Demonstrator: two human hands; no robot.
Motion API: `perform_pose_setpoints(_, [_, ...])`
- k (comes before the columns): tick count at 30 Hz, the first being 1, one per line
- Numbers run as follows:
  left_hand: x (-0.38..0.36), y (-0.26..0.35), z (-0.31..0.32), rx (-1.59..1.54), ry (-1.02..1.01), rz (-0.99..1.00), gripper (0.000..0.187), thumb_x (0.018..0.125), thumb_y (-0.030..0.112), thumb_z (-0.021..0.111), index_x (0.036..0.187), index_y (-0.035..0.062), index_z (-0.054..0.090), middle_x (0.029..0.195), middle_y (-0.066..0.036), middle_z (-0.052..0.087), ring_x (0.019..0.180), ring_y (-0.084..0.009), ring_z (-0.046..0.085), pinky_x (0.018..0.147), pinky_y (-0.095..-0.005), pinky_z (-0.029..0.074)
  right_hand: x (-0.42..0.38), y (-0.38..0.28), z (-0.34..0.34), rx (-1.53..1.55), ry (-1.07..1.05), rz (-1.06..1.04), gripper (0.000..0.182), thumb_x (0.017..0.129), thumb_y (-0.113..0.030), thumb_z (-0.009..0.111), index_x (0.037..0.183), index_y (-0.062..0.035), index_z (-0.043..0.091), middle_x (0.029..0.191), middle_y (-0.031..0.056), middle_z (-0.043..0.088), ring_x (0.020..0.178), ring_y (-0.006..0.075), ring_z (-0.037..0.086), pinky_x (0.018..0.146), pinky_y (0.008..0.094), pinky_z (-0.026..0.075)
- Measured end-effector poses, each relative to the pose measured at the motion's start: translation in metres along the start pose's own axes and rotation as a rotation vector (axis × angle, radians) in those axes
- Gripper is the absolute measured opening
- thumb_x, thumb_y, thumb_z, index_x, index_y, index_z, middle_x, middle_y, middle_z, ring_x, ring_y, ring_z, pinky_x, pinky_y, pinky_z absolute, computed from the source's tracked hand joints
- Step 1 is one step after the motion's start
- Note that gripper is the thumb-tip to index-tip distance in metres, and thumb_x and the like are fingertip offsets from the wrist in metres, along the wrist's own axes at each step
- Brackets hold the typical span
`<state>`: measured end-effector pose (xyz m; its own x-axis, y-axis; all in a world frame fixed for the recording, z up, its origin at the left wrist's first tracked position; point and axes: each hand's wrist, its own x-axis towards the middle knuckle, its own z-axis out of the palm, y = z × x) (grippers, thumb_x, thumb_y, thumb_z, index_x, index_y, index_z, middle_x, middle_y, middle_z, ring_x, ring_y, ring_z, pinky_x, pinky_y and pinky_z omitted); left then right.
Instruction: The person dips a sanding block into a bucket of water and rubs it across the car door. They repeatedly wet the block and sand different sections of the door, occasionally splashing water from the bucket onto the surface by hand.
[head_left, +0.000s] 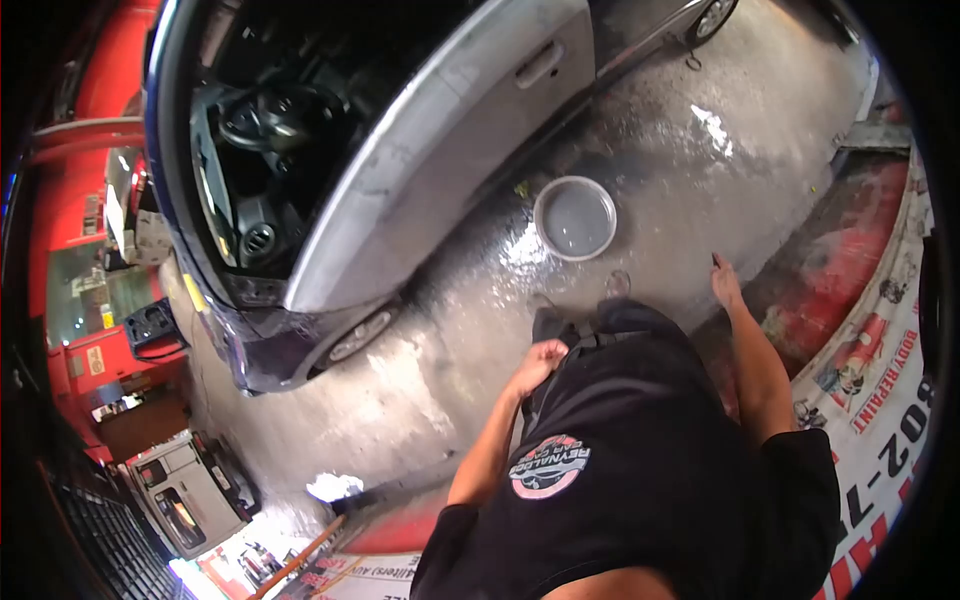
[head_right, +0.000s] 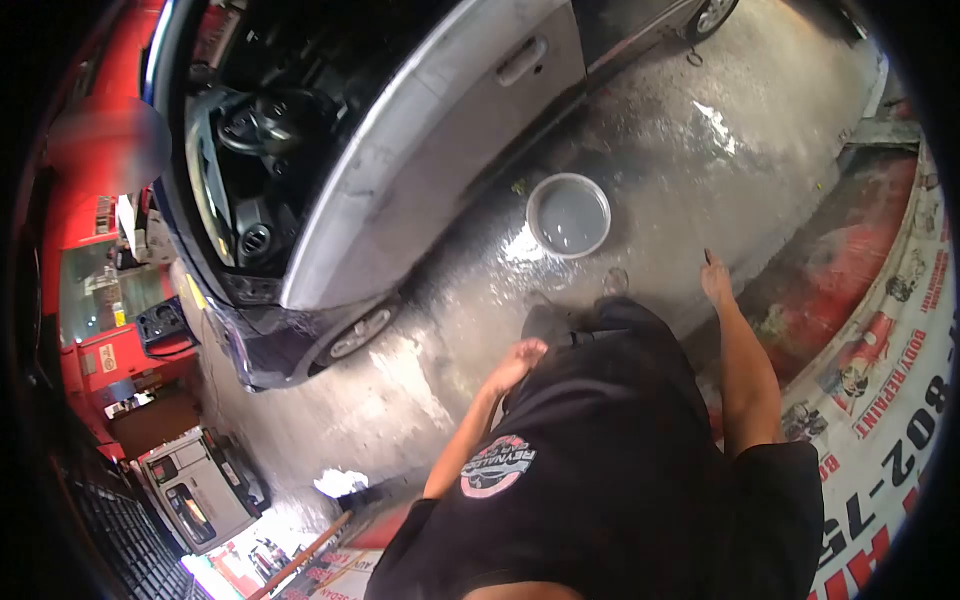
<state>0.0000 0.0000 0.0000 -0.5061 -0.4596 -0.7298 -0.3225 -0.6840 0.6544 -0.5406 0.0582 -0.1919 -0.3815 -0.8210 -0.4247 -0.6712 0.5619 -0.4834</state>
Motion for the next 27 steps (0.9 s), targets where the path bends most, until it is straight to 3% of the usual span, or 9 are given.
perform_pose_setpoints(3, [0.051,-0.043,0.055,-0.216,0.021,0.250,0.011,0.101,0.014,0.065,0.093,0.0070,0.065,0.082,0.006,0.060,0.078,-0.0040,0.056,0.070,-0.0228,0.046,-0.051,0.008,-0.063,0.063,0.034,0.063,0.054,0.100,-0.019,0.047,0.149,0.0033,0.047,0.142,0.0291,0.056,0.136,0.0391,0.053,0.114,0.0399,0.041])
perform_pose_setpoints(6, [0.074,-0.081,0.010,-0.208,0.075,0.125,0.011,0.099,0.014,0.068,0.096,0.0039,0.064,0.084,0.004,0.062,0.081,-0.0045,0.057,0.074,-0.0236,0.049,-0.058,-0.051,-0.035,0.134,0.129,-0.125,0.052,0.102,-0.020,0.048,0.148,0.0043,0.047,0.139,0.0309,0.058,0.129,0.0408,0.058,0.108,0.0397,0.045])
perform_pose_setpoints(11, [0.085,-0.094,0.013,-0.038,-0.115,0.080,0.042,0.094,0.016,0.073,0.130,-0.0015,0.061,0.088,-0.002,0.064,0.085,-0.0117,0.061,0.080,-0.0299,0.052,-0.087,-0.109,-0.032,0.064,0.026,0.039,0.051,0.106,-0.026,0.048,0.149,0.0020,0.047,0.135,0.0290,0.060,0.124,0.0350,0.061,0.106,0.0373,0.045])
perform_pose_setpoints(16, [0.118,-0.226,0.027,0.081,-0.333,0.331,0.075,0.090,0.018,0.079,0.152,-0.0005,0.042,0.130,-0.013,0.064,0.109,-0.0235,0.062,0.100,-0.0376,0.053,-0.095,-0.153,-0.002,0.104,0.042,0.092,0.061,0.107,-0.039,0.047,0.152,0.0008,0.043,0.140,0.0266,0.058,0.126,0.0325,0.059,0.107,0.0374,0.043])
perform_pose_setpoints(19, [0.111,-0.199,0.037,0.013,-0.477,0.166,0.059,0.090,0.017,0.076,0.143,-0.0009,0.055,0.121,-0.013,0.071,0.103,-0.0198,0.067,0.092,-0.0348,0.053,-0.091,-0.162,0.022,0.217,0.042,0.099,0.068,0.106,-0.047,0.048,0.154,0.0008,0.040,0.142,0.0248,0.058,0.126,0.0301,0.058,0.106,0.0359,0.043])
perform_pose_setpoints(20, [0.107,-0.184,0.035,-0.147,-0.685,-0.028,0.050,0.092,0.016,0.074,0.137,-0.0003,0.061,0.122,-0.010,0.073,0.104,-0.0174,0.068,0.089,-0.0326,0.055,-0.081,-0.166,0.030,0.263,0.044,0.095,0.071,0.106,-0.049,0.049,0.155,0.0007,0.038,0.142,0.0237,0.058,0.126,0.0286,0.058,0.105,0.0351,0.043])
perform_pose_setpoints(22, [0.110,-0.222,0.053,-0.143,-1.066,0.112,0.034,0.099,0.015,0.068,0.130,0.0003,0.067,0.113,-0.006,0.074,0.097,-0.0128,0.069,0.087,-0.0298,0.057,-0.066,-0.183,0.046,0.370,0.032,0.053,0.073,0.105,-0.051,0.050,0.155,0.0005,0.038,0.142,0.0218,0.058,0.123,0.0257,0.057,0.105,0.0333,0.042])
perform_pose_setpoints(24, [0.081,-0.132,0.016,-0.207,-0.952,-0.231,0.026,0.102,0.017,0.064,0.119,-0.0001,0.073,0.106,-0.003,0.076,0.097,-0.0127,0.069,0.086,-0.0290,0.056,-0.033,-0.187,0.071,0.473,-0.037,-0.073,0.070,0.106,-0.048,0.049,0.157,0.0000,0.037,0.143,0.0134,0.057,0.113,0.0179,0.055,0.102,0.0286,0.042])
perform_pose_setpoints(27, [0.115,-0.187,0.008,-0.139,-0.891,-0.327,0.028,0.102,0.018,0.063,0.121,0.0000,0.072,0.106,-0.003,0.076,0.094,-0.0144,0.070,0.085,-0.0294,0.056,0.029,-0.166,0.165,0.524,-0.028,-0.264,0.059,0.109,-0.035,0.046,0.157,-0.0019,0.038,0.147,0.0084,0.053,0.117,0.0143,0.052,0.102,0.0279,0.042])
